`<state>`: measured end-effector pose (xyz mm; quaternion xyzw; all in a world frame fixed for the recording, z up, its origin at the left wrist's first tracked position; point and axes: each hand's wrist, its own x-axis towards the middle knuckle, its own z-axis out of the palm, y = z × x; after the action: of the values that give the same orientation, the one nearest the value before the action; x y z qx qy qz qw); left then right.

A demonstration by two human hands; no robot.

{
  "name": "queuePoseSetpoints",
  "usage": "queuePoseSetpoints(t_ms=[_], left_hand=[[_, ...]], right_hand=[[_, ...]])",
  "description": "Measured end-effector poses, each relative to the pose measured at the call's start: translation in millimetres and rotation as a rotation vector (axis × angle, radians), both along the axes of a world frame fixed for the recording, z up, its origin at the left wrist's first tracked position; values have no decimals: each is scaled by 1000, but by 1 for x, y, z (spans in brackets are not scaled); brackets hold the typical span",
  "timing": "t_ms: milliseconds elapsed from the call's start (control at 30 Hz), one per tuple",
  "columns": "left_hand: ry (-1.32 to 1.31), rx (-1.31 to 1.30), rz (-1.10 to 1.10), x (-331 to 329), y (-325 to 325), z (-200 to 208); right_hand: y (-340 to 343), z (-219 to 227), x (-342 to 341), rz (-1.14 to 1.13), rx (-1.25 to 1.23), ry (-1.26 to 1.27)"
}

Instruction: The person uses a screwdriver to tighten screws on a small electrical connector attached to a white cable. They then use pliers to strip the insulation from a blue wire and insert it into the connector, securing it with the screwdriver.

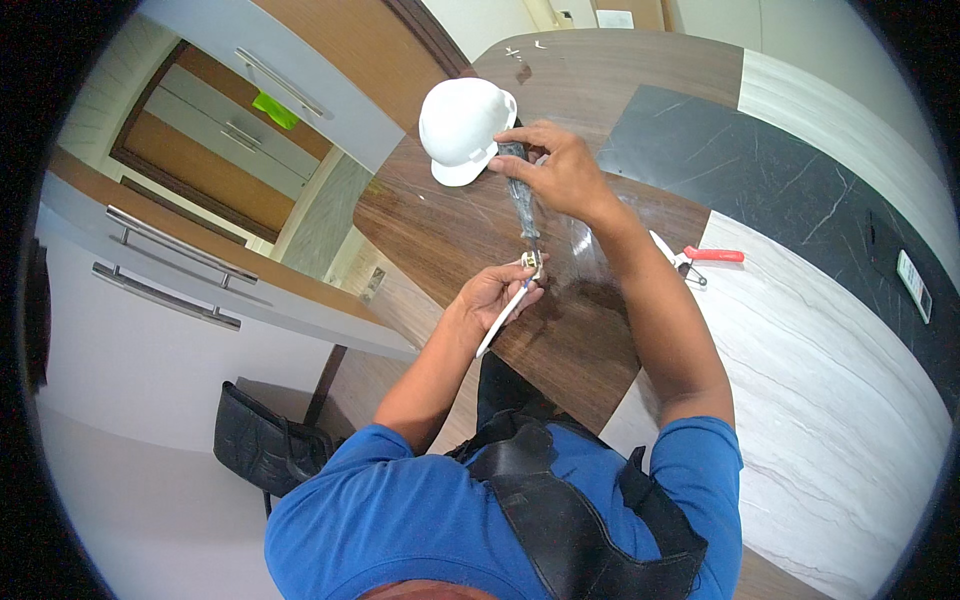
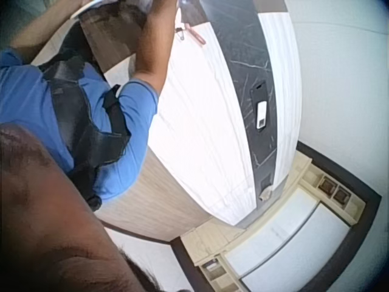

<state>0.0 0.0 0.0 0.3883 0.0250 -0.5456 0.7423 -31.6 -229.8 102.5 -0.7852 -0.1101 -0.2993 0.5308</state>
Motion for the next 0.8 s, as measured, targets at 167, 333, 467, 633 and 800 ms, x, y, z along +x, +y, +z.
queuePoseSetpoints(t_ms=[167,333,467,633,800], left_hand=[[11,10,-4,-3,2,1],[-40,1,-2,-3,0,14],[-60,51,16,-6,-4,10],[-145,99,-17,-4,-3,4],[-296,155,-42,-11,-6,12]], right_hand=[[3,-9,0,72,157,-11],[5,-7,7,44,116,-22],[7,7,-13,18,24,218],[7,-1,-4,-17,126,31],[13,0,-10,35,186,-47]])
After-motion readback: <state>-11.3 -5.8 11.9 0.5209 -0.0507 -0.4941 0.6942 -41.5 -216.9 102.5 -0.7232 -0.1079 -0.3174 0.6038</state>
